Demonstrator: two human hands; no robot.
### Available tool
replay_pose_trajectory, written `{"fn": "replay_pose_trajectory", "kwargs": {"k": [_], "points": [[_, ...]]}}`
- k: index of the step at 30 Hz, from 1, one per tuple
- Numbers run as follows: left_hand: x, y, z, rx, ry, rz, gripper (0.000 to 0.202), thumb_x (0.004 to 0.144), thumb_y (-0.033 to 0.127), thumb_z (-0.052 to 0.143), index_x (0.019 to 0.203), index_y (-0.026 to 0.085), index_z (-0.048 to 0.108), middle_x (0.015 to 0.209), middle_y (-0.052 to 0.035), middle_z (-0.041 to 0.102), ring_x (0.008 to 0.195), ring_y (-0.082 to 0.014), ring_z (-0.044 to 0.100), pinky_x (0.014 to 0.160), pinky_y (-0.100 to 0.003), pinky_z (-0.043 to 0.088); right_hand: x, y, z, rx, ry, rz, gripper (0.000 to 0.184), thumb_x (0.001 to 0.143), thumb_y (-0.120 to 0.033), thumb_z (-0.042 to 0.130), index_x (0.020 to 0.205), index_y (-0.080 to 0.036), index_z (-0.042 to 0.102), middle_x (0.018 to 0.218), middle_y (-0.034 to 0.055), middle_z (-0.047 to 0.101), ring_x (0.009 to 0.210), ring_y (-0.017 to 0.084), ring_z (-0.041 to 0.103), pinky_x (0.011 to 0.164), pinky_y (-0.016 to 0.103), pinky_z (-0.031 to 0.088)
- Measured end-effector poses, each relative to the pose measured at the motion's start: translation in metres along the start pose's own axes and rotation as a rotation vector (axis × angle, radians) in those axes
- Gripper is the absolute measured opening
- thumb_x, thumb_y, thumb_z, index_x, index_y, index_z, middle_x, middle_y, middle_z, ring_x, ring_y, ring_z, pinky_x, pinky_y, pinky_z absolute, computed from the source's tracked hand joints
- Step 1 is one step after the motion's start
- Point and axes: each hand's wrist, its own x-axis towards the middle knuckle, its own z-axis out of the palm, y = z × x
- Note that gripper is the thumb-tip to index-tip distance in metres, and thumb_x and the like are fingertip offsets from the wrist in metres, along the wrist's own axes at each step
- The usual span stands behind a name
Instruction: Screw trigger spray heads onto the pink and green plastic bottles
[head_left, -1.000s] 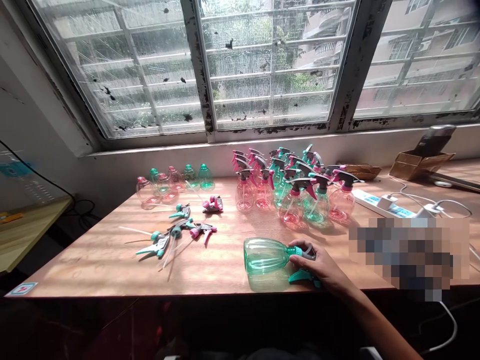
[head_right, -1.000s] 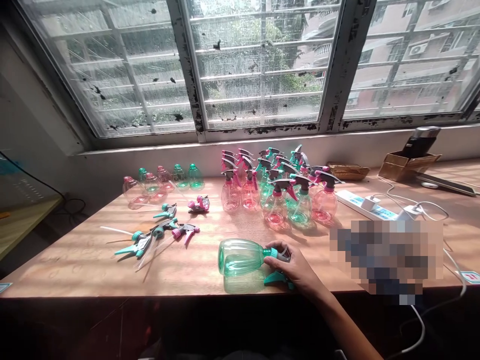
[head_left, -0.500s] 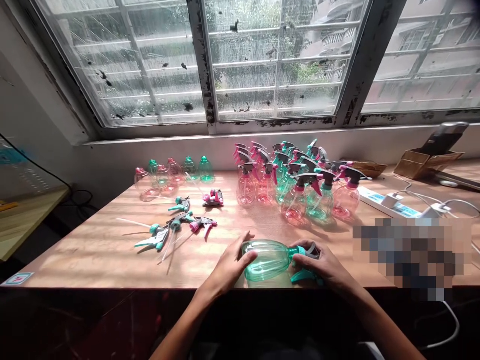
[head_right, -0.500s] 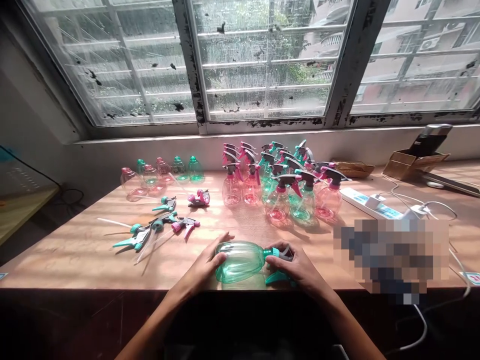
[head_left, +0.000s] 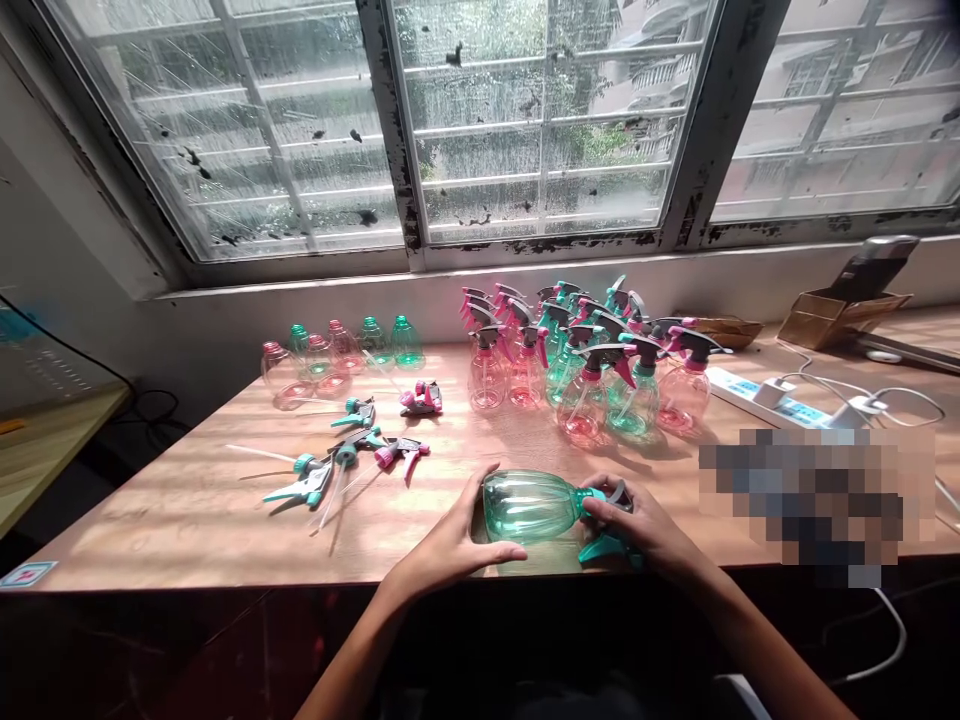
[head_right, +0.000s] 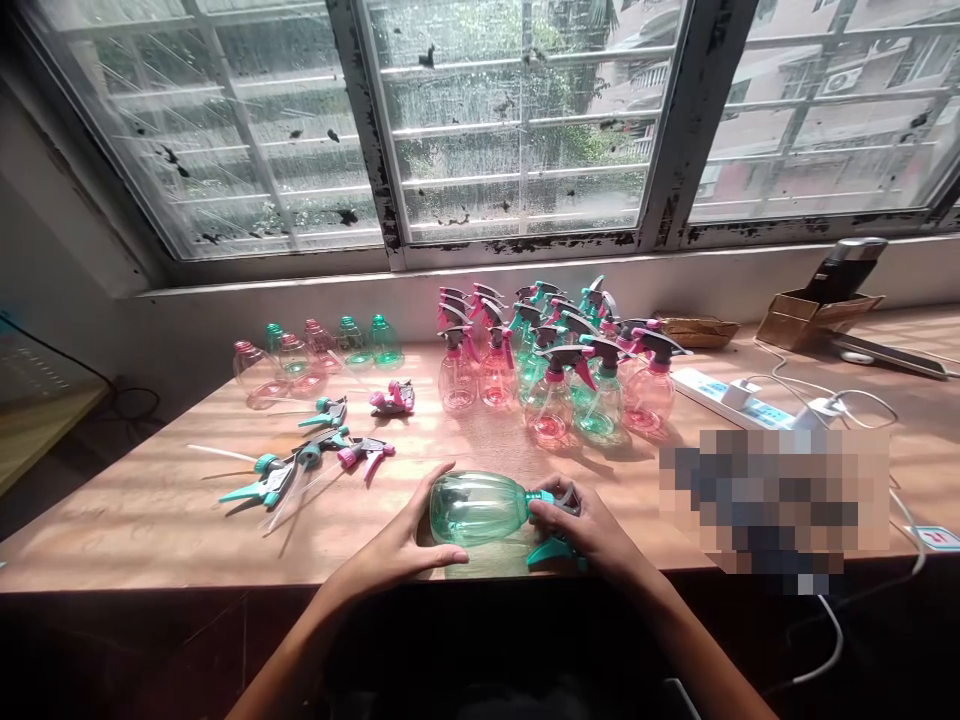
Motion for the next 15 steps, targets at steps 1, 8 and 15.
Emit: {"fn": "replay_pose_trajectory", "kwargs": {"k": [1, 8, 15], "points": [[0.000, -0.001, 0.000, 0.005, -0.001, 0.012, 0.103, 0.076, 0.034, 0.085, 0.158, 0.027, 0.023, 0.160, -0.0123, 0.035, 0.149, -0.0323, 0.032, 0.124, -0.046, 0.027, 0.000, 0.000, 0.000, -0.001, 0.002, -0.007, 0.038, 0.081, -0.046, 0.081, 0.097, -0.019, 0.059, 0.075, 0.0031, 0.076, 0.069, 0.021, 0.071, 0.066, 0.032, 0.054], [0.001, -0.012, 0.000, 0.011, 0.014, 0.111, 0.105, 0.080, 0.023, 0.082, 0.160, 0.030, 0.016, 0.168, -0.0115, 0.020, 0.153, -0.0355, 0.022, 0.125, -0.051, 0.021, 0.003, 0.003, -0.001, -0.025, -0.009, -0.028, 0.037, 0.082, -0.048, 0.080, 0.091, -0.018, 0.060, 0.069, 0.0010, 0.074, 0.063, 0.017, 0.068, 0.062, 0.028, 0.051], [0.001, -0.018, 0.003, -0.062, 0.032, 0.175, 0.109, 0.084, 0.019, 0.077, 0.161, 0.034, 0.002, 0.170, -0.0116, 0.012, 0.154, -0.0359, 0.018, 0.125, -0.052, 0.021, 0.003, 0.003, 0.000, -0.054, -0.017, -0.045, 0.037, 0.082, -0.049, 0.079, 0.092, -0.018, 0.061, 0.068, 0.0012, 0.075, 0.061, 0.019, 0.069, 0.061, 0.030, 0.051]]}}
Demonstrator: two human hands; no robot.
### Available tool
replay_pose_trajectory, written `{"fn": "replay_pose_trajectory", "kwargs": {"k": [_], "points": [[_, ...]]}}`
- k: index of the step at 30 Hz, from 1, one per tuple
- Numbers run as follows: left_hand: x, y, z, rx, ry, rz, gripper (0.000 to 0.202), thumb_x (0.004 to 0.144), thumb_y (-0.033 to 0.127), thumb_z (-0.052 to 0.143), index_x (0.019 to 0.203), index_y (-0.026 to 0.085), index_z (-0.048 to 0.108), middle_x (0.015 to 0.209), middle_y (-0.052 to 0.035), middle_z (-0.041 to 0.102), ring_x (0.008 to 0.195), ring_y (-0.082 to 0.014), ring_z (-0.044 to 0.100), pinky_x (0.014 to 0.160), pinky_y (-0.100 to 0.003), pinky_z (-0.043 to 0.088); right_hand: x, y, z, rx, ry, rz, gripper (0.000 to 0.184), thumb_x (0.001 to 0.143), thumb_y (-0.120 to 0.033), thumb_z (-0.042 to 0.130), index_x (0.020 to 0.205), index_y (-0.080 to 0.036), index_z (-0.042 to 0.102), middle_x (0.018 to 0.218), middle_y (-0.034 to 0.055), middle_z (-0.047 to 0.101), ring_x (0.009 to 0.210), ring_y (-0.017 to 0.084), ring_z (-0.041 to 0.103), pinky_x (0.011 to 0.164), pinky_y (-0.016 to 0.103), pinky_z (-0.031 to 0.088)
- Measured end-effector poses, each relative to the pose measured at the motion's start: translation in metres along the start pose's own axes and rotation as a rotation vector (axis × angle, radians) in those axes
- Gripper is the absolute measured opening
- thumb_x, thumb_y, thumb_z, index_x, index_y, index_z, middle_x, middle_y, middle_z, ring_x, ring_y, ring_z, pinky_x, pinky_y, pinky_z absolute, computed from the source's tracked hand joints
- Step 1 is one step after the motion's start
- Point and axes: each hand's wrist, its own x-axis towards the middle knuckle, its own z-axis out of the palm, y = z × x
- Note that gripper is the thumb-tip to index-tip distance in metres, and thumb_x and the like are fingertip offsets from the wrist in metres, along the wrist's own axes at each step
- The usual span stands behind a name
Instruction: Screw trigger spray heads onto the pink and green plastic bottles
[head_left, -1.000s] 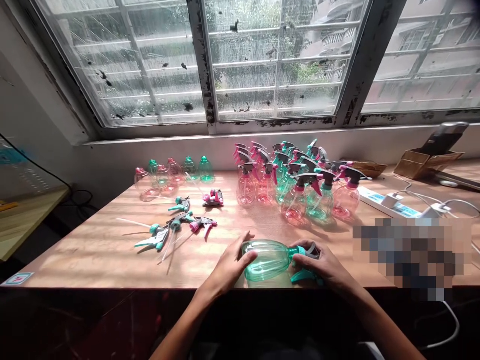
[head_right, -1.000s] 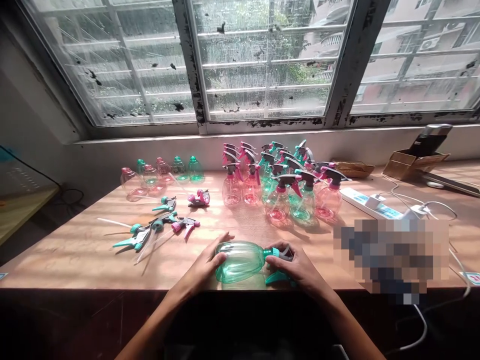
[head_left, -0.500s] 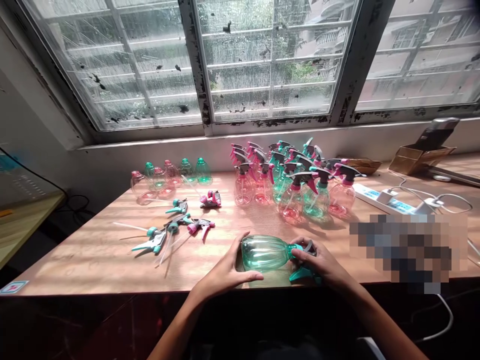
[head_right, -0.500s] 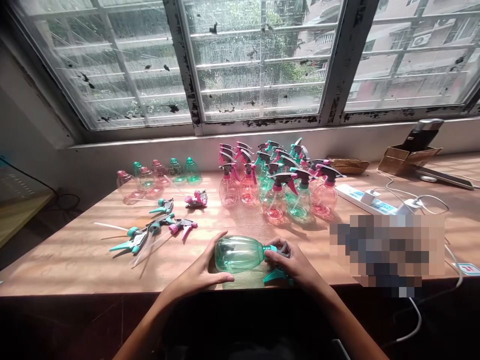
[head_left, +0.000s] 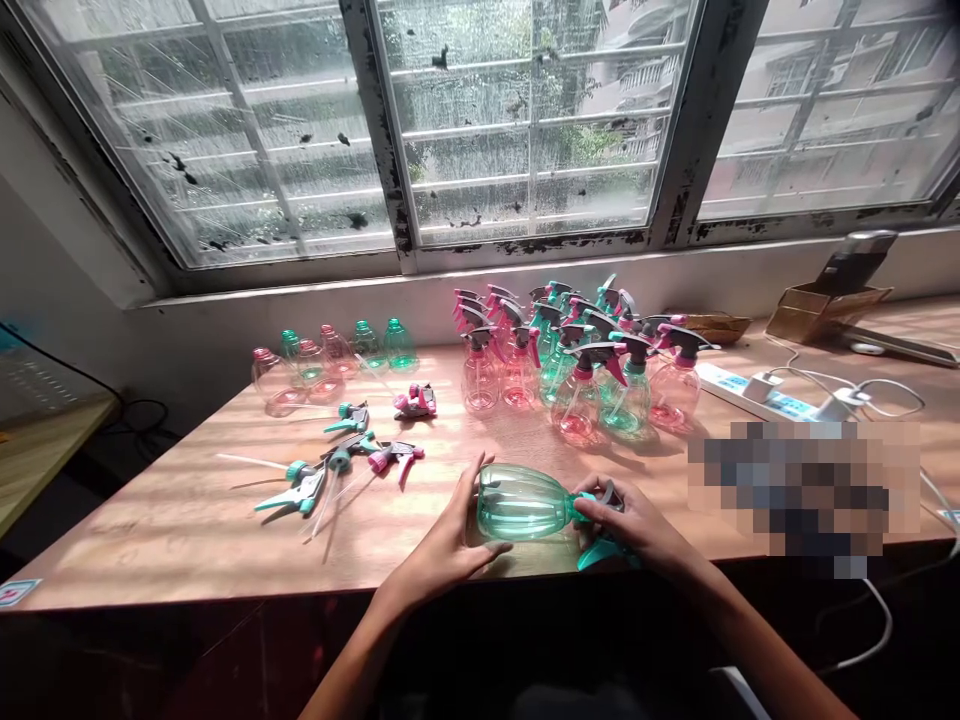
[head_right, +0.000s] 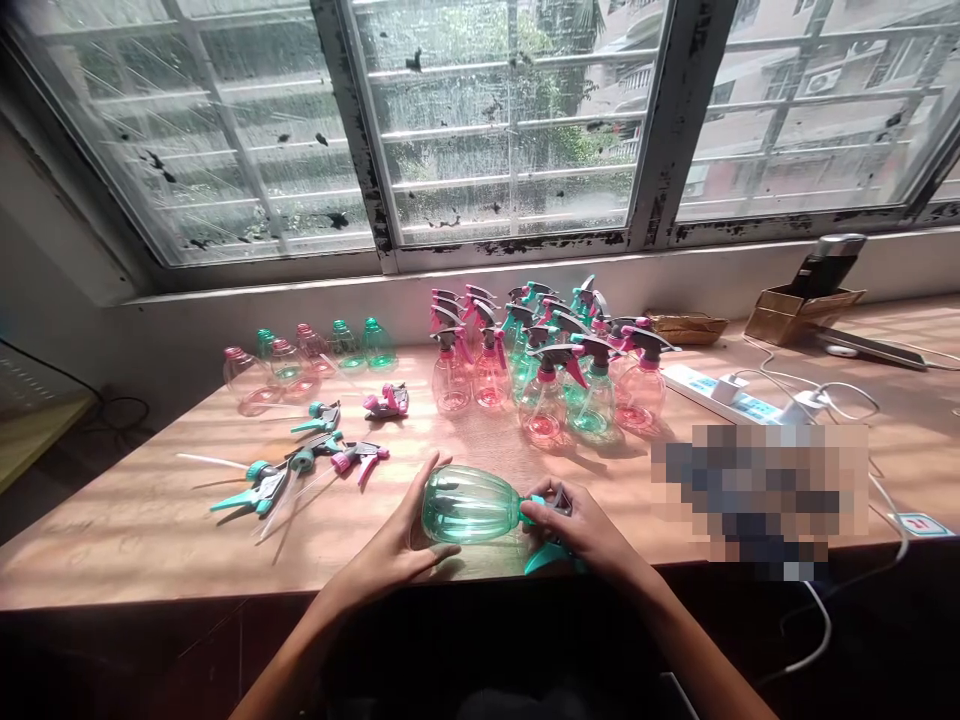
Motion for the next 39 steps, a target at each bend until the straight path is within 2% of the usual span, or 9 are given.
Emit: {"fn": "replay_pose_trajectory", "kwargs": {"k": [3, 10, 12, 17, 20, 24, 30, 35, 39], "points": [[-0.001, -0.003, 0.001, -0.089, 0.013, -0.031, 0.105, 0.088, 0.025, 0.074, 0.161, 0.035, -0.001, 0.170, -0.0120, 0.011, 0.152, -0.0364, 0.023, 0.122, -0.053, 0.028, 0.000, 0.000, 0.000, 0.008, -0.003, -0.002, 0.038, 0.081, -0.048, 0.080, 0.093, -0.019, 0.060, 0.070, 0.0009, 0.074, 0.063, 0.018, 0.069, 0.062, 0.030, 0.052], [0.003, 0.004, -0.002, 0.025, 0.013, -0.056, 0.103, 0.078, 0.026, 0.085, 0.159, 0.032, 0.023, 0.165, -0.0105, 0.026, 0.151, -0.0376, 0.025, 0.124, -0.052, 0.026, 0.000, 0.004, -0.005, 0.006, -0.053, 0.016, 0.039, 0.082, -0.043, 0.082, 0.102, -0.020, 0.058, 0.076, -0.0002, 0.071, 0.070, 0.019, 0.068, 0.065, 0.029, 0.052], [0.003, 0.005, -0.003, 0.047, 0.010, -0.036, 0.101, 0.081, 0.023, 0.082, 0.160, 0.031, 0.020, 0.165, -0.0102, 0.027, 0.152, -0.0362, 0.023, 0.125, -0.052, 0.022, 0.000, 0.005, -0.006, 0.010, -0.053, 0.024, 0.041, 0.081, -0.042, 0.083, 0.104, -0.021, 0.058, 0.078, -0.0006, 0.069, 0.071, 0.019, 0.067, 0.066, 0.030, 0.052], [-0.003, 0.007, -0.003, 0.108, -0.014, -0.025, 0.098, 0.087, 0.015, 0.069, 0.162, 0.032, 0.006, 0.170, -0.0064, 0.010, 0.156, -0.0318, 0.008, 0.127, -0.048, 0.011, 0.000, 0.003, -0.007, -0.031, -0.053, 0.023, 0.043, 0.076, -0.040, 0.087, 0.105, -0.021, 0.060, 0.082, -0.0017, 0.065, 0.076, 0.018, 0.064, 0.067, 0.027, 0.049], [-0.004, 0.006, -0.002, 0.155, 0.007, -0.012, 0.096, 0.089, 0.013, 0.063, 0.161, 0.033, 0.004, 0.170, -0.0044, 0.011, 0.156, -0.0309, 0.011, 0.127, -0.048, 0.011, -0.001, 0.002, -0.007, -0.056, -0.045, 0.024, 0.041, 0.078, -0.043, 0.085, 0.102, -0.021, 0.060, 0.080, -0.0021, 0.064, 0.073, 0.016, 0.061, 0.065, 0.026, 0.047], [-0.001, 0.004, -0.001, 0.150, 0.045, -0.032, 0.092, 0.093, 0.021, 0.060, 0.161, 0.033, 0.001, 0.171, -0.0044, 0.012, 0.156, -0.0295, 0.012, 0.127, -0.047, 0.009, -0.002, 0.003, -0.006, -0.067, -0.046, 0.028, 0.039, 0.080, -0.046, 0.082, 0.099, -0.019, 0.060, 0.073, -0.0027, 0.063, 0.068, 0.016, 0.059, 0.063, 0.027, 0.044], [0.001, 0.007, 0.000, 0.183, 0.042, -0.167, 0.110, 0.082, 0.037, 0.077, 0.162, 0.023, 0.002, 0.171, -0.0103, 0.008, 0.156, -0.0326, 0.006, 0.127, -0.046, 0.010, -0.001, 0.000, -0.006, -0.093, -0.048, 0.021, 0.043, 0.077, -0.044, 0.085, 0.102, -0.019, 0.060, 0.077, -0.0016, 0.065, 0.071, 0.018, 0.062, 0.067, 0.029, 0.046], [0.002, 0.013, -0.001, 0.159, 0.059, -0.205, 0.096, 0.088, 0.042, 0.070, 0.162, 0.025, 0.011, 0.168, -0.0094, 0.022, 0.155, -0.0339, 0.012, 0.126, -0.050, 0.012, 0.000, 0.001, -0.007, -0.122, -0.023, -0.012, 0.043, 0.074, -0.044, 0.087, 0.100, -0.019, 0.063, 0.083, -0.0016, 0.064, 0.074, 0.017, 0.062, 0.066, 0.027, 0.047], [0.003, 0.014, -0.001, 0.140, 0.037, -0.154, 0.085, 0.089, 0.042, 0.070, 0.159, 0.027, 0.024, 0.164, -0.0085, 0.034, 0.151, -0.0359, 0.027, 0.125, -0.052, 0.020, -0.002, -0.001, -0.004, -0.071, -0.016, -0.010, 0.041, 0.077, -0.047, 0.084, 0.099, -0.020, 0.062, 0.079, 0.0005, 0.070, 0.071, 0.020, 0.067, 0.066, 0.031, 0.051]]}}
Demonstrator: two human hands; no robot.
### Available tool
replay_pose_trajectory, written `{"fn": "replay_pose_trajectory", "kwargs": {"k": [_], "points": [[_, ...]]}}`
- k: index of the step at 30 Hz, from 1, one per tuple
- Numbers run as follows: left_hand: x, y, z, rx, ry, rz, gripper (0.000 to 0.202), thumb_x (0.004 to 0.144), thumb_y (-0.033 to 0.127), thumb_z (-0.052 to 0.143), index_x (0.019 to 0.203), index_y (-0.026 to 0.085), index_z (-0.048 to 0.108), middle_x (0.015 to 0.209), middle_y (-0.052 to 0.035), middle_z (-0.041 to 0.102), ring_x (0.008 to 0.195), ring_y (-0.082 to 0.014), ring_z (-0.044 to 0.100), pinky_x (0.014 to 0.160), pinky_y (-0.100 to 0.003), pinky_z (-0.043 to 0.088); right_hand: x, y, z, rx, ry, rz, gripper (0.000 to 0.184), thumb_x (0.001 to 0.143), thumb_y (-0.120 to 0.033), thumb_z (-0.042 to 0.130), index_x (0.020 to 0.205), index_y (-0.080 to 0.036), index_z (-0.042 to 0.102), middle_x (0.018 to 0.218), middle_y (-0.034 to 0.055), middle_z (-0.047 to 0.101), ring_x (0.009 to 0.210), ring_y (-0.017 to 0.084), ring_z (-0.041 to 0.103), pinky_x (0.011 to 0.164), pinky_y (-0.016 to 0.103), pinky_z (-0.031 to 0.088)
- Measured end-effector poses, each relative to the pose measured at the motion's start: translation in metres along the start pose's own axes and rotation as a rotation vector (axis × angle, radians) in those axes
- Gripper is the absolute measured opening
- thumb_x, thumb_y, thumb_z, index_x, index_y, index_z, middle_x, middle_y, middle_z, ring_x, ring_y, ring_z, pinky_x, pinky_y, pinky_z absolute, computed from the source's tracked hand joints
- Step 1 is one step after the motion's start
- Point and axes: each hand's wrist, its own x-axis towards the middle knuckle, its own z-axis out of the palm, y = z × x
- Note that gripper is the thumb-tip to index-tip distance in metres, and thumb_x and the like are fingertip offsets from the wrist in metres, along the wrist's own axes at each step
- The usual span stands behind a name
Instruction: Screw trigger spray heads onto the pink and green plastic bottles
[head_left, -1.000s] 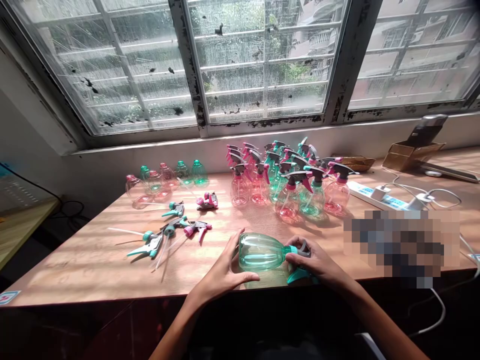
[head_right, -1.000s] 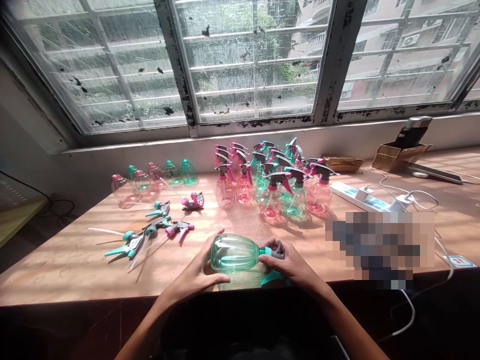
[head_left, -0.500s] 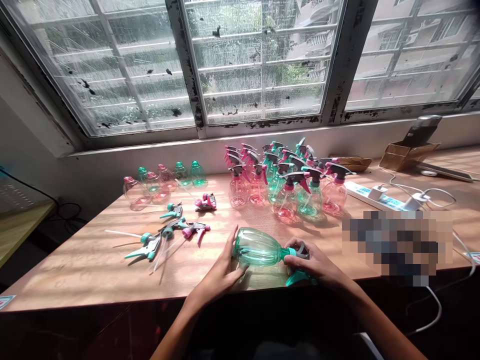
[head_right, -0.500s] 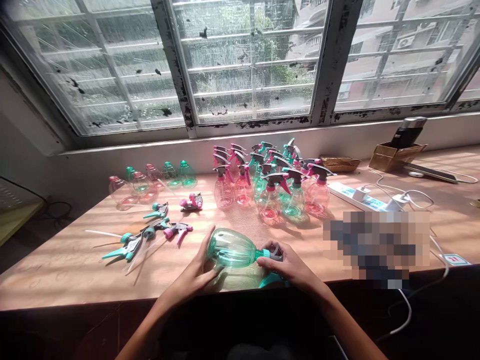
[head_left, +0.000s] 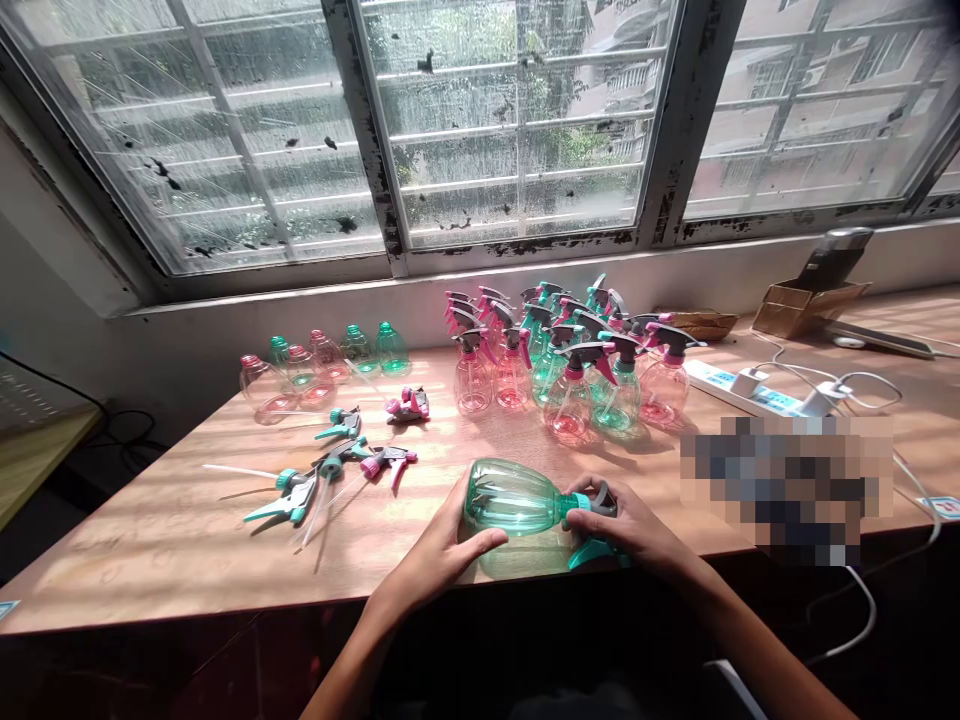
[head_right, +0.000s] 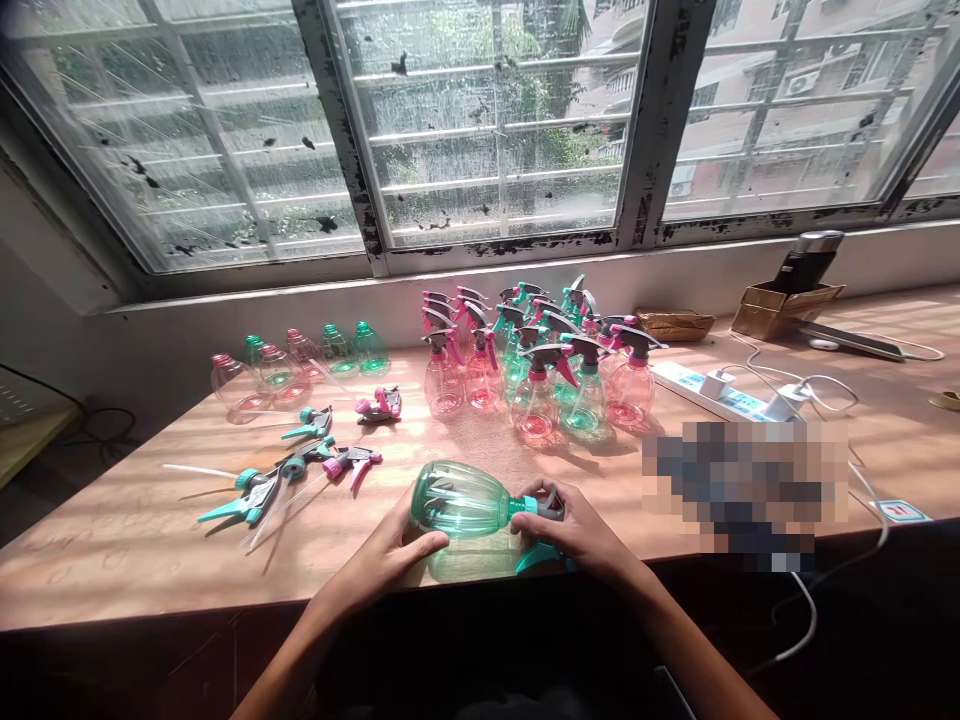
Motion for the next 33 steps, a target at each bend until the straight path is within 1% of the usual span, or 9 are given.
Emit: {"fn": "replay_pose_trajectory", "kwargs": {"k": [4, 9, 13, 15, 20, 25, 28, 30, 33], "points": [[-0.0018, 0.0004, 0.0010, -0.006, 0.009, 0.075, 0.096, 0.086, 0.034, 0.076, 0.161, 0.032, 0.016, 0.168, -0.0059, 0.023, 0.153, -0.0360, 0.022, 0.125, -0.052, 0.020, -0.0024, -0.0011, 0.0023, 0.053, 0.033, -0.016, 0.038, 0.081, -0.047, 0.080, 0.098, -0.019, 0.061, 0.077, 0.0031, 0.074, 0.071, 0.022, 0.070, 0.069, 0.034, 0.054], [-0.0040, 0.0013, 0.0018, -0.010, 0.007, 0.125, 0.088, 0.094, 0.027, 0.064, 0.161, 0.033, 0.008, 0.168, -0.0049, 0.022, 0.154, -0.0324, 0.019, 0.126, -0.052, 0.012, 0.0019, 0.0053, -0.0008, 0.053, -0.005, -0.023, 0.038, 0.081, -0.046, 0.081, 0.098, -0.019, 0.061, 0.071, 0.0014, 0.074, 0.066, 0.021, 0.070, 0.064, 0.032, 0.054], [-0.0041, 0.0013, 0.0026, -0.086, -0.014, 0.044, 0.105, 0.087, 0.029, 0.074, 0.161, 0.032, 0.000, 0.171, -0.0069, 0.011, 0.155, -0.0327, 0.014, 0.126, -0.052, 0.013, 0.0018, 0.0055, -0.0013, 0.050, -0.008, -0.027, 0.037, 0.080, -0.043, 0.083, 0.099, -0.020, 0.061, 0.072, 0.0005, 0.074, 0.067, 0.019, 0.069, 0.065, 0.030, 0.053], [-0.0035, 0.0013, 0.0015, -0.124, -0.021, 0.007, 0.103, 0.087, 0.037, 0.074, 0.162, 0.029, 0.004, 0.171, -0.0085, 0.008, 0.155, -0.0346, 0.014, 0.126, -0.051, 0.016, -0.0003, 0.0031, -0.0002, 0.053, 0.006, -0.023, 0.038, 0.079, -0.044, 0.084, 0.099, -0.020, 0.062, 0.073, 0.0004, 0.074, 0.069, 0.020, 0.069, 0.067, 0.031, 0.053], [0.0000, 0.0015, -0.0015, -0.158, -0.012, 0.039, 0.080, 0.092, 0.047, 0.067, 0.159, 0.026, 0.028, 0.167, -0.0094, 0.025, 0.154, -0.0366, 0.020, 0.125, -0.052, 0.018, -0.0023, 0.0005, 0.0005, 0.052, 0.057, -0.019, 0.041, 0.076, -0.048, 0.085, 0.097, -0.020, 0.063, 0.077, 0.0015, 0.074, 0.072, 0.021, 0.069, 0.069, 0.032, 0.052], [-0.0007, 0.0038, 0.0011, -0.317, -0.103, 0.040, 0.098, 0.089, 0.035, 0.074, 0.161, 0.033, 0.009, 0.161, -0.0107, 0.038, 0.148, -0.0354, 0.035, 0.120, -0.052, 0.033, 0.0017, 0.0024, -0.0018, 0.100, 0.058, -0.030, 0.043, 0.075, -0.050, 0.085, 0.095, -0.020, 0.061, 0.071, 0.0015, 0.072, 0.068, 0.021, 0.068, 0.067, 0.033, 0.052], [-0.0023, 0.0055, 0.0025, -0.312, -0.118, 0.061, 0.095, 0.093, 0.031, 0.068, 0.161, 0.032, 0.001, 0.160, -0.0103, 0.040, 0.152, -0.0326, 0.026, 0.122, -0.050, 0.029, 0.0010, 0.0001, -0.0005, 0.130, 0.072, -0.031, 0.044, 0.076, -0.050, 0.084, 0.097, -0.020, 0.060, 0.069, 0.0007, 0.071, 0.068, 0.021, 0.068, 0.067, 0.032, 0.052], [-0.0028, 0.0051, 0.0030, -0.301, -0.101, 0.071, 0.096, 0.093, 0.030, 0.068, 0.161, 0.032, 0.001, 0.161, -0.0104, 0.038, 0.153, -0.0326, 0.022, 0.123, -0.050, 0.028, -0.0007, -0.0016, 0.0010, 0.121, 0.079, -0.015, 0.046, 0.075, -0.052, 0.084, 0.098, -0.020, 0.060, 0.071, 0.0010, 0.071, 0.069, 0.022, 0.069, 0.068, 0.033, 0.052], [-0.0020, 0.0012, 0.0034, -0.303, -0.069, 0.041, 0.108, 0.085, 0.028, 0.077, 0.161, 0.034, 0.001, 0.167, -0.0097, 0.025, 0.153, -0.0347, 0.023, 0.122, -0.052, 0.029, -0.0026, -0.0014, 0.0023, 0.086, 0.078, -0.005, 0.047, 0.073, -0.054, 0.084, 0.096, -0.021, 0.060, 0.073, 0.0014, 0.072, 0.071, 0.022, 0.070, 0.068, 0.033, 0.052]]}}
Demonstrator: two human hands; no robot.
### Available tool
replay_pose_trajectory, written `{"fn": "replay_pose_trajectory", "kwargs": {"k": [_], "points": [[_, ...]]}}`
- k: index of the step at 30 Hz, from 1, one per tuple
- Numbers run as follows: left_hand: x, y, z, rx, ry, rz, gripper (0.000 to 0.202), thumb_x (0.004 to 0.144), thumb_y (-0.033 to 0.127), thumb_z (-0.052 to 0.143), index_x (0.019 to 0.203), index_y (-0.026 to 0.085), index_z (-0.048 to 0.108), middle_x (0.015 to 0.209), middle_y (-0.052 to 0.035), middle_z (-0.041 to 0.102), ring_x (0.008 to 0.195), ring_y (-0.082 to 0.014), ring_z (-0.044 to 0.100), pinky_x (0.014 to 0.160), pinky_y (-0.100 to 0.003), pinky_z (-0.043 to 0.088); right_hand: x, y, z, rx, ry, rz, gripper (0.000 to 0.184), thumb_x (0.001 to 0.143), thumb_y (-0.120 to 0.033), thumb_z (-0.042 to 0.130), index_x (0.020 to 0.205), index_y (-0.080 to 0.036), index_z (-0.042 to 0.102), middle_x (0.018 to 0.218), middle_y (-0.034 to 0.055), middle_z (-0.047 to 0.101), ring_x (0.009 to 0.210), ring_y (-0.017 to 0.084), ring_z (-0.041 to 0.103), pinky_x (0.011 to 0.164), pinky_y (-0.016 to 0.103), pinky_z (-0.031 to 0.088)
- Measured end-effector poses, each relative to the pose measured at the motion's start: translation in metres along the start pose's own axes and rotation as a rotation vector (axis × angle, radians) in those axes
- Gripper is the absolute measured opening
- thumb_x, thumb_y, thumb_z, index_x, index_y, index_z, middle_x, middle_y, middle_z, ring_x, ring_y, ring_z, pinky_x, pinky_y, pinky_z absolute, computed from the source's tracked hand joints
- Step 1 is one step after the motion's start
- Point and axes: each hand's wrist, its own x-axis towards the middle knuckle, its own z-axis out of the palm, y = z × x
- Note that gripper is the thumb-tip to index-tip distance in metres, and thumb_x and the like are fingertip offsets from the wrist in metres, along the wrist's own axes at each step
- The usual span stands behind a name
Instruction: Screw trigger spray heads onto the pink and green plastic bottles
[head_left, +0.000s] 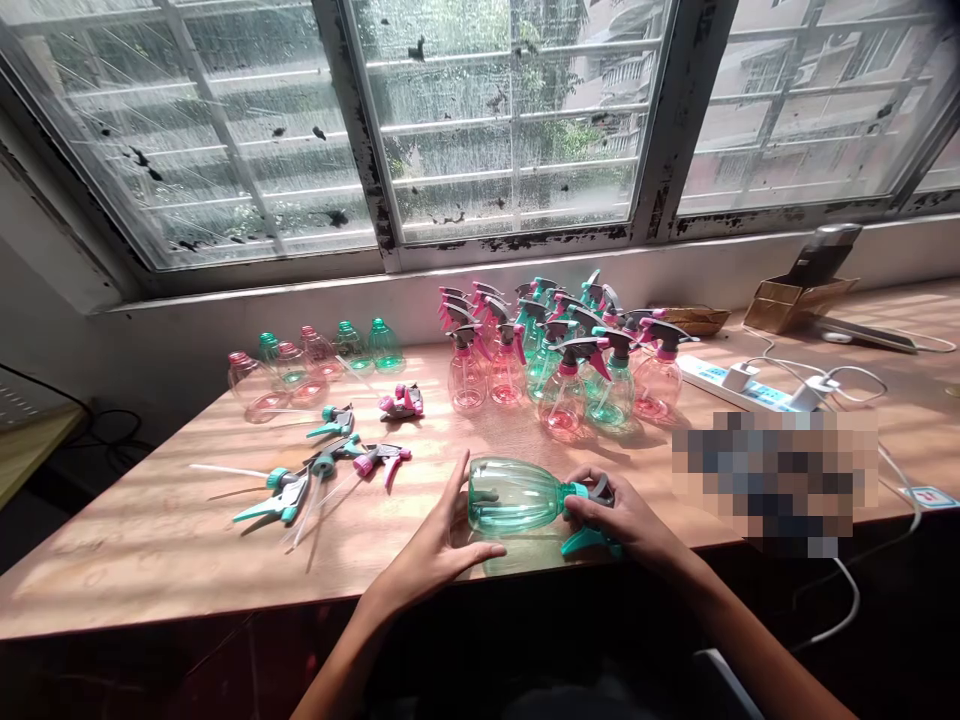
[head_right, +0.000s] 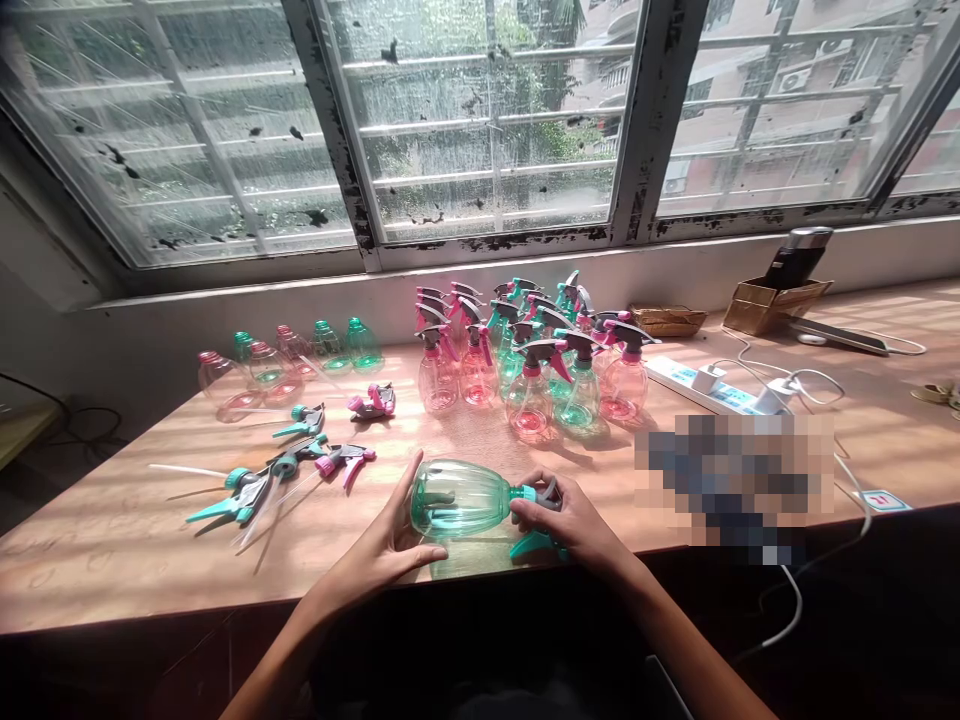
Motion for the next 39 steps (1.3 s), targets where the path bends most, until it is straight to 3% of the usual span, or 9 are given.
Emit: {"fn": "replay_pose_trajectory", "kwargs": {"k": [3, 7, 12, 15, 18, 23, 28, 33, 39], "points": [[0.002, -0.006, -0.002, -0.023, 0.029, -0.028, 0.106, 0.083, 0.029, 0.080, 0.161, 0.036, 0.008, 0.169, -0.0081, 0.018, 0.153, -0.0363, 0.022, 0.122, -0.054, 0.029, 0.001, 0.003, -0.001, -0.030, -0.014, -0.002, 0.045, 0.076, -0.052, 0.083, 0.097, -0.020, 0.060, 0.074, 0.0019, 0.072, 0.070, 0.022, 0.068, 0.068, 0.033, 0.052], [0.004, -0.009, -0.003, -0.033, 0.002, 0.007, 0.099, 0.084, 0.030, 0.080, 0.160, 0.035, 0.017, 0.166, -0.0085, 0.028, 0.152, -0.0373, 0.026, 0.122, -0.055, 0.028, 0.004, 0.005, -0.004, -0.009, -0.032, -0.016, 0.043, 0.078, -0.049, 0.083, 0.098, -0.020, 0.060, 0.072, 0.0015, 0.072, 0.069, 0.021, 0.068, 0.067, 0.032, 0.051], [0.000, -0.005, -0.001, 0.046, 0.016, 0.035, 0.089, 0.095, 0.030, 0.065, 0.161, 0.036, 0.006, 0.164, -0.0102, 0.031, 0.153, -0.0367, 0.020, 0.121, -0.057, 0.029, 0.005, 0.003, -0.004, 0.038, -0.033, -0.009, 0.044, 0.076, -0.050, 0.084, 0.098, -0.020, 0.060, 0.069, 0.0008, 0.071, 0.069, 0.022, 0.070, 0.068, 0.034, 0.053], [-0.001, -0.002, 0.002, 0.067, 0.012, 0.027, 0.098, 0.091, 0.027, 0.069, 0.161, 0.036, 0.000, 0.166, -0.0097, 0.028, 0.154, -0.0365, 0.014, 0.122, -0.057, 0.027, 0.005, 0.004, -0.003, 0.043, -0.029, -0.011, 0.045, 0.074, -0.051, 0.085, 0.096, -0.020, 0.060, 0.069, 0.0006, 0.071, 0.068, 0.022, 0.069, 0.067, 0.033, 0.052], [-0.001, 0.001, 0.004, 0.030, 0.010, 0.011, 0.107, 0.084, 0.026, 0.078, 0.161, 0.038, 0.003, 0.167, -0.0093, 0.023, 0.152, -0.0369, 0.025, 0.121, -0.055, 0.031, 0.005, 0.005, -0.003, 0.050, -0.021, -0.017, 0.044, 0.075, -0.050, 0.084, 0.097, -0.020, 0.060, 0.069, 0.0001, 0.071, 0.067, 0.021, 0.069, 0.067, 0.032, 0.051], [-0.001, 0.004, 0.003, 0.032, 0.024, 0.022, 0.094, 0.088, 0.025, 0.074, 0.160, 0.035, 0.014, 0.163, -0.0108, 0.032, 0.146, -0.0349, 0.038, 0.120, -0.053, 0.035, 0.005, 0.006, -0.005, 0.066, -0.042, -0.015, 0.043, 0.077, -0.046, 0.085, 0.100, -0.019, 0.061, 0.067, -0.0005, 0.071, 0.068, 0.021, 0.069, 0.068, 0.032, 0.052], [-0.002, 0.001, 0.002, 0.041, 0.015, 0.026, 0.084, 0.095, 0.029, 0.065, 0.161, 0.034, 0.014, 0.157, -0.0118, 0.043, 0.141, -0.0344, 0.046, 0.119, -0.055, 0.035, 0.005, 0.006, -0.008, 0.066, -0.066, -0.024, 0.040, 0.080, -0.044, 0.083, 0.102, -0.019, 0.061, 0.069, -0.0002, 0.072, 0.069, 0.020, 0.070, 0.068, 0.031, 0.052], [-0.001, 0.000, 0.002, -0.003, -0.001, 0.017, 0.106, 0.084, 0.023, 0.079, 0.160, 0.038, 0.007, 0.164, -0.0106, 0.028, 0.147, -0.0367, 0.036, 0.119, -0.053, 0.036, 0.005, 0.008, -0.009, 0.037, -0.075, -0.016, 0.038, 0.081, -0.042, 0.083, 0.102, -0.019, 0.061, 0.072, 0.0005, 0.073, 0.070, 0.019, 0.069, 0.068, 0.030, 0.052], [0.000, 0.001, 0.001, -0.008, -0.040, 0.041, 0.098, 0.086, 0.019, 0.077, 0.158, 0.039, 0.015, 0.168, -0.0088, 0.019, 0.148, -0.0357, 0.034, 0.118, -0.050, 0.039, 0.005, 0.007, -0.009, 0.055, -0.076, -0.021, 0.040, 0.081, -0.042, 0.082, 0.104, -0.019, 0.060, 0.070, 0.0004, 0.072, 0.068, 0.019, 0.068, 0.067, 0.029, 0.052]]}}
